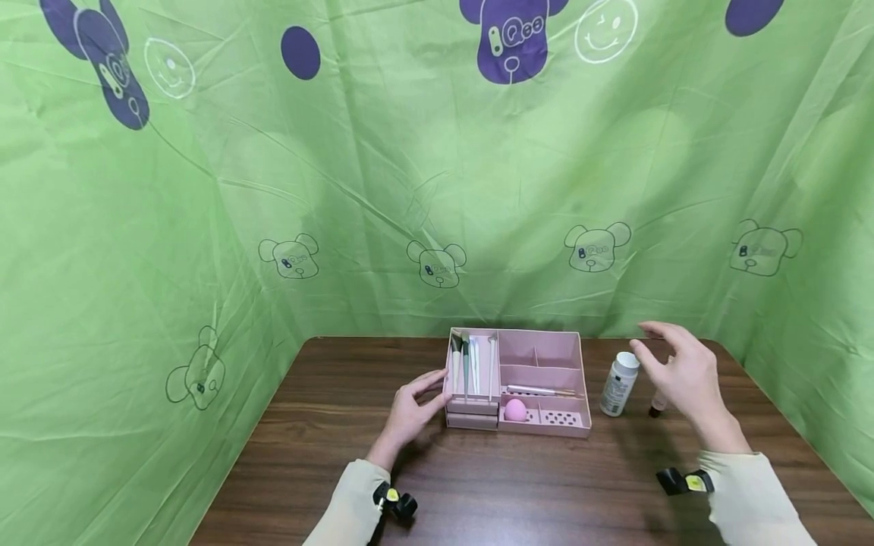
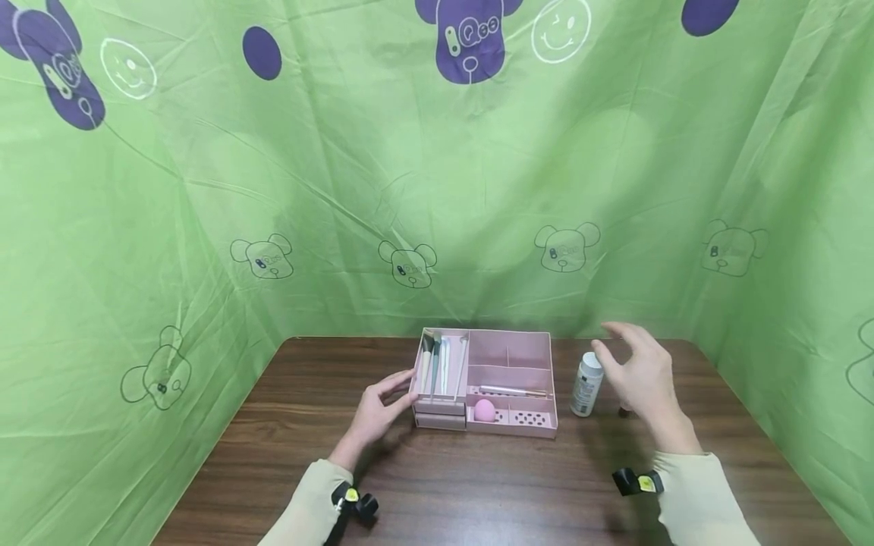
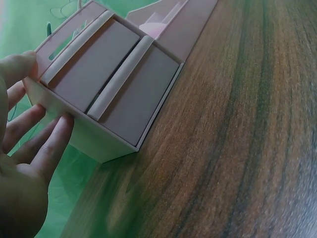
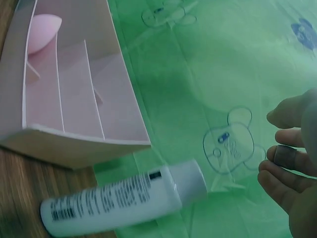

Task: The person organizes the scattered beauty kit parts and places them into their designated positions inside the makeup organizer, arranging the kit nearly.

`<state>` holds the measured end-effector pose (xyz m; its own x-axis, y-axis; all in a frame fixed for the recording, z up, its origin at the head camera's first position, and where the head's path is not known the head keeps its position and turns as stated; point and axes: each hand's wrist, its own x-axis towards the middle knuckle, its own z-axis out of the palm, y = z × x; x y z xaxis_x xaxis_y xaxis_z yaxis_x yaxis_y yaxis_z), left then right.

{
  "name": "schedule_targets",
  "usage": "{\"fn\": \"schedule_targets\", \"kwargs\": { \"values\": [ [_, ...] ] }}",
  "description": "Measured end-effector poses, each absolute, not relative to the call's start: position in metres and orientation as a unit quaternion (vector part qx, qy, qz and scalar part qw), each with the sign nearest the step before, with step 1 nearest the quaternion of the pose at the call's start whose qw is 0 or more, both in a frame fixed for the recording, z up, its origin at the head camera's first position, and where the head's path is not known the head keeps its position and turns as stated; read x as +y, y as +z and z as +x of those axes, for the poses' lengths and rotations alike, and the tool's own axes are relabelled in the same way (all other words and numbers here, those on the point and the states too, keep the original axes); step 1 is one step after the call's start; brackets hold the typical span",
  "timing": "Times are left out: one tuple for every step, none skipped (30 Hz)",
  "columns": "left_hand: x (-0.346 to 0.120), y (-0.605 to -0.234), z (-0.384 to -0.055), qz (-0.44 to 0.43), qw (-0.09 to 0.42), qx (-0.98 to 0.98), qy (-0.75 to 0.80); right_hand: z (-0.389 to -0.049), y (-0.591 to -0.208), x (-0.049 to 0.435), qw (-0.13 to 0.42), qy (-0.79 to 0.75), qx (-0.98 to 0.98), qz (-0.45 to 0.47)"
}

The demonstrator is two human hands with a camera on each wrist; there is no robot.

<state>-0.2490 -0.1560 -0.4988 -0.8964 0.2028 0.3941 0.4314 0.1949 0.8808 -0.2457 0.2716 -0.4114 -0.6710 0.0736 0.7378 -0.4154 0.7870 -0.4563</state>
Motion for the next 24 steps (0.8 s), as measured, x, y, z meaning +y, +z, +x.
{"fn": "schedule_targets", "kwargs": {
  "values": [
    [-0.156,-0.499,-0.249,-0.206,0.095,-0.769,-0.598,-0.246,-0.412,0.274,0.390,0.314,-0.861,0.094],
    [-0.156,-0.499,-0.250,-0.206,0.095,-0.770,-0.596,-0.246,-0.412,0.277,0.388,0.315,-0.862,0.088],
    [-0.156,-0.499,-0.250,-0.206,0.095,-0.771,-0.595,-0.246,-0.412,0.280,0.386,0.317,-0.863,0.082],
    [-0.156,-0.499,-0.250,-0.207,0.095,-0.771,-0.595,-0.246,-0.413,0.282,0.385,0.318,-0.863,0.078],
    [-0.156,-0.499,-0.250,-0.208,0.095,-0.771,-0.595,-0.246,-0.413,0.284,0.385,0.317,-0.863,0.073],
    [-0.157,-0.499,-0.250,-0.209,0.095,-0.770,-0.595,-0.246,-0.414,0.286,0.387,0.316,-0.863,0.070],
    [-0.157,-0.499,-0.250,-0.210,0.095,-0.769,-0.596,-0.246,-0.414,0.288,0.391,0.314,-0.863,0.067],
    [-0.157,-0.500,-0.250,-0.209,0.096,-0.769,-0.596,-0.246,-0.415,0.290,0.394,0.313,-0.862,0.064],
    [-0.157,-0.500,-0.250,-0.208,0.096,-0.770,-0.595,-0.246,-0.416,0.291,0.398,0.313,-0.860,0.062],
    [-0.157,-0.501,-0.250,-0.208,0.097,-0.771,-0.594,-0.246,-0.416,0.293,0.402,0.313,-0.859,0.061],
    [-0.157,-0.501,-0.251,-0.208,0.098,-0.772,-0.593,-0.246,-0.417,0.294,0.404,0.313,-0.857,0.060],
    [-0.157,-0.502,-0.251,-0.207,0.098,-0.773,-0.592,-0.247,-0.417,0.296,0.407,0.313,-0.856,0.061],
    [-0.157,-0.502,-0.251,-0.207,0.098,-0.773,-0.592,-0.247,-0.418,0.298,0.409,0.312,-0.855,0.060],
    [-0.157,-0.502,-0.251,-0.206,0.098,-0.773,-0.592,-0.247,-0.418,0.299,0.410,0.312,-0.855,0.059],
    [-0.157,-0.502,-0.251,-0.206,0.098,-0.772,-0.593,-0.248,-0.418,0.301,0.409,0.309,-0.856,0.057],
    [-0.157,-0.502,-0.251,-0.207,0.097,-0.770,-0.595,-0.248,-0.419,0.302,0.408,0.307,-0.858,0.054],
    [-0.157,-0.502,-0.252,-0.207,0.097,-0.769,-0.597,-0.249,-0.420,0.304,0.405,0.305,-0.860,0.050],
    [-0.157,-0.502,-0.252,-0.207,0.096,-0.769,-0.598,-0.249,-0.420,0.306,0.402,0.303,-0.863,0.045],
    [-0.157,-0.502,-0.252,-0.207,0.096,-0.769,-0.598,-0.250,-0.422,0.308,0.397,0.299,-0.867,0.038],
    [-0.157,-0.502,-0.252,-0.206,0.096,-0.769,-0.597,-0.250,-0.423,0.310,0.392,0.296,-0.870,0.032],
    [-0.157,-0.502,-0.252,-0.207,0.096,-0.769,-0.597,-0.250,-0.425,0.312,0.386,0.292,-0.875,0.026],
    [-0.157,-0.502,-0.252,-0.207,0.097,-0.771,-0.595,-0.251,-0.426,0.313,0.380,0.288,-0.879,0.021],
    [-0.157,-0.502,-0.252,-0.208,0.098,-0.771,-0.594,-0.251,-0.428,0.315,0.373,0.285,-0.883,0.017],
    [-0.157,-0.503,-0.251,-0.208,0.098,-0.771,-0.594,-0.251,-0.429,0.316,0.366,0.283,-0.887,0.013]
  ]
}}
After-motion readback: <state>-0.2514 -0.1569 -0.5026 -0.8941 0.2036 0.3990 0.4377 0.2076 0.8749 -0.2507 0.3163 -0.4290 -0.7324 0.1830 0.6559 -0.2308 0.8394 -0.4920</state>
